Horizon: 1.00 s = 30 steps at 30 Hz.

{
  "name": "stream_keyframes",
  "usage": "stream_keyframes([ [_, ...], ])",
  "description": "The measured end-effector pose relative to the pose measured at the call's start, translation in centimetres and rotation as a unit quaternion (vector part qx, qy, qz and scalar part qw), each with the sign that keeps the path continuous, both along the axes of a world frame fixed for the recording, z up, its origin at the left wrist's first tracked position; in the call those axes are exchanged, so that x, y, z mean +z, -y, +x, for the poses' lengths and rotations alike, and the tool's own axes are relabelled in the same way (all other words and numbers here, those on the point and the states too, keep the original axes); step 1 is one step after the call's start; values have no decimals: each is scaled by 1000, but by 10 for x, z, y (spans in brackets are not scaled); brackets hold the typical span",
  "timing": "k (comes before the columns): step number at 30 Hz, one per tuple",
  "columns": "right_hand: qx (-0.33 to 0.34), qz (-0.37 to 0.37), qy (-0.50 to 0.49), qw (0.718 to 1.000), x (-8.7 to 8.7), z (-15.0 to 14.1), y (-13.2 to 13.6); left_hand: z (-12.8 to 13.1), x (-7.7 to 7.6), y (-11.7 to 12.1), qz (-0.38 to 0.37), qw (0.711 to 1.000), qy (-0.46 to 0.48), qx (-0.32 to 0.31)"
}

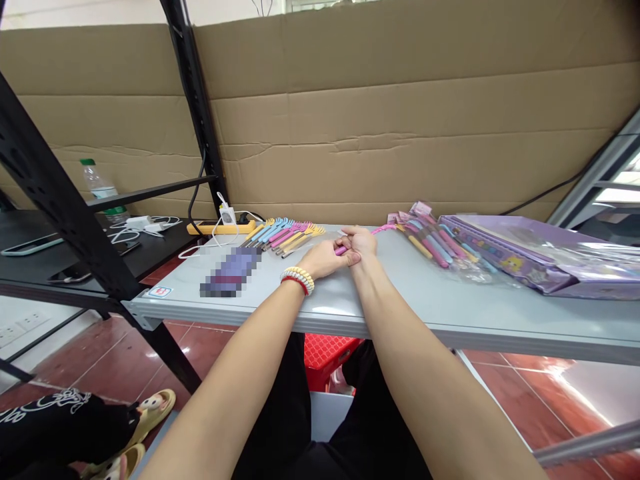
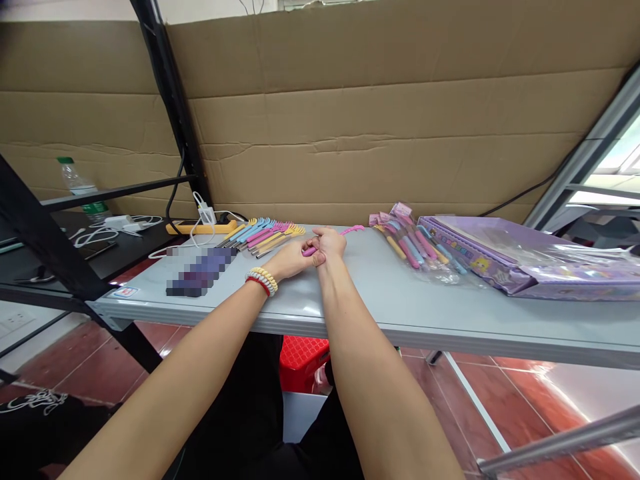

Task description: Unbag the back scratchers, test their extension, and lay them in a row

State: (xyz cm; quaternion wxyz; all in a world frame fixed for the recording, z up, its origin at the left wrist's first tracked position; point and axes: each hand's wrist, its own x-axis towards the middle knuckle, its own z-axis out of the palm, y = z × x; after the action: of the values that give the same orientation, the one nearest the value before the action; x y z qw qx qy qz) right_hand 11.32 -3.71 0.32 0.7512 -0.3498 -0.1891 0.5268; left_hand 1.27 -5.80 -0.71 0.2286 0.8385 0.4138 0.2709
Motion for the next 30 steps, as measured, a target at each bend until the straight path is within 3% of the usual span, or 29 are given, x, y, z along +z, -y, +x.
stream_keyframes([
  [9,-59,-45,-5,997,3,7,3,4,3,0,-6,993,-91,78],
  [12,-69,-11,-9,998,5,9,4,4,2,4,7,987,-106,118],
  [18,13,66,-1,998,9,8,10,-2,2,9,74,977,-120,163],
  [21,28,54,37,997,10,7,12,-4,1,7,94,973,-107,184],
  [23,-18,21,118,993,8,5,12,-5,1,5,99,969,-92,207],
  [25,-120,8,265,957,3,2,13,-5,1,4,97,962,-79,241],
  [26,-176,20,351,919,0,-1,14,-5,1,3,94,958,-76,262],
  [28,-245,86,512,819,-6,-7,18,-5,1,2,91,949,-85,290],
  [30,-231,172,629,722,-11,-13,23,-6,-1,1,98,945,-112,291],
])
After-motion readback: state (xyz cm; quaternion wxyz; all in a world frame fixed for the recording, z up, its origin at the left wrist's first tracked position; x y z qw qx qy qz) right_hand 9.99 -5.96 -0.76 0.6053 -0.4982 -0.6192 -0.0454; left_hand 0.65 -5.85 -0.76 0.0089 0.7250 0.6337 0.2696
